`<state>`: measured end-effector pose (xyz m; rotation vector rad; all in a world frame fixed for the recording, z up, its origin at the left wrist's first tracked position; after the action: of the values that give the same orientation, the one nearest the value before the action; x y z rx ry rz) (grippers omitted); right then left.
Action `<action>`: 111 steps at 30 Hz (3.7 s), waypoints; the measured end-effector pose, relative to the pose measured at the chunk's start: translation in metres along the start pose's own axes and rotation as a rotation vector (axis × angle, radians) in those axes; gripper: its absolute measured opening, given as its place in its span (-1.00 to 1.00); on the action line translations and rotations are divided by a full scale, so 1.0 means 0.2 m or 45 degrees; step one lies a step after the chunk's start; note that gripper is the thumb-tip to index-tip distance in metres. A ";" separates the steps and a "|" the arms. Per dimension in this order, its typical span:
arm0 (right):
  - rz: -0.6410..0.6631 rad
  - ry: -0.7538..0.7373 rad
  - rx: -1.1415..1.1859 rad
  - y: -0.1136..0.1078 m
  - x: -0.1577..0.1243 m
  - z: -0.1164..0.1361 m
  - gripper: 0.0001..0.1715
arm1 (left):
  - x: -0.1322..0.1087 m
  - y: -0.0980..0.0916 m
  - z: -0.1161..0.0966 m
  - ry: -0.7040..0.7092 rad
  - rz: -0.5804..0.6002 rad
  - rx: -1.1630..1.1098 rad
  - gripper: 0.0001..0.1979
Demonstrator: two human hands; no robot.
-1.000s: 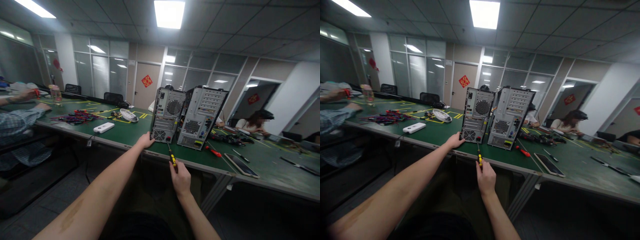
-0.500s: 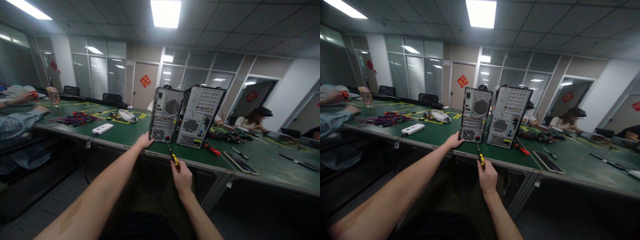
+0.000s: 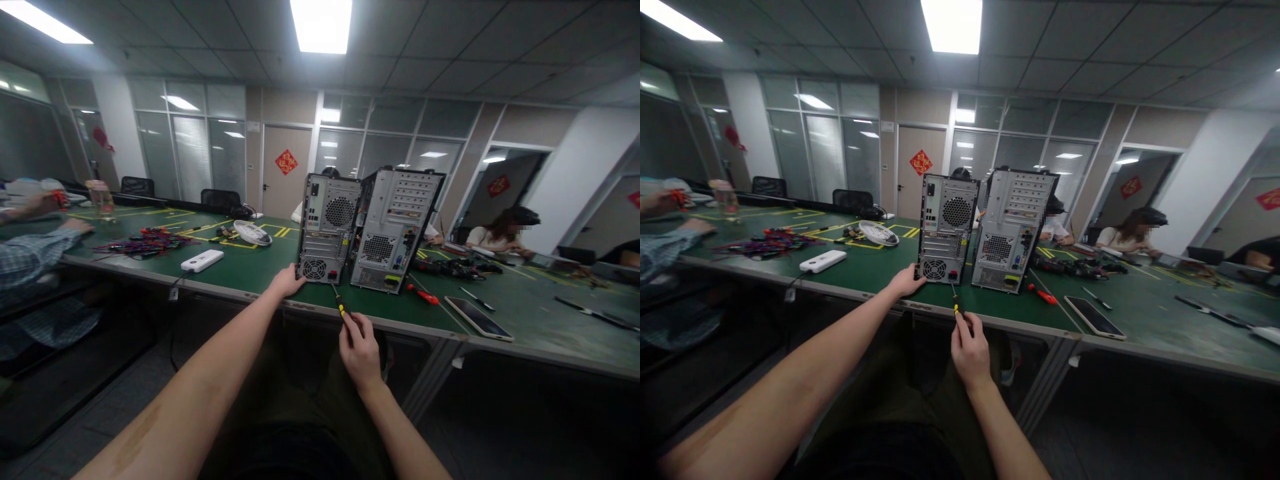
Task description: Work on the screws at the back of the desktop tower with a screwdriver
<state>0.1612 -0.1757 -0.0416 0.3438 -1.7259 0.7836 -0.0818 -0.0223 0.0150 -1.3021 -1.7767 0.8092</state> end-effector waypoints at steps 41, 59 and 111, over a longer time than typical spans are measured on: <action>-0.008 -0.109 0.094 0.05 -0.04 0.01 -0.47 | 0.00 -0.01 0.02 -0.006 -0.008 -0.021 -0.42; -0.049 -0.036 0.129 0.06 -0.04 0.00 -0.63 | -0.01 -0.02 0.00 -0.028 0.006 0.005 -0.41; -0.046 0.021 0.125 0.05 -0.04 -0.01 -0.60 | -0.01 -0.02 0.00 -0.033 0.003 -0.023 -0.40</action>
<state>0.1584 -0.1686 -0.0514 0.4332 -1.6650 0.8446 -0.0838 -0.0265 0.0182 -1.3115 -1.8072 0.8165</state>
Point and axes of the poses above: each hand's wrist, its own x-axis towards the middle knuckle, its own y-axis out of the palm, z = x × y, the point moved 1 cm from there along x, towards the middle knuckle, and after that the axes turned 11 degrees about -y, right-handed, at the moved point
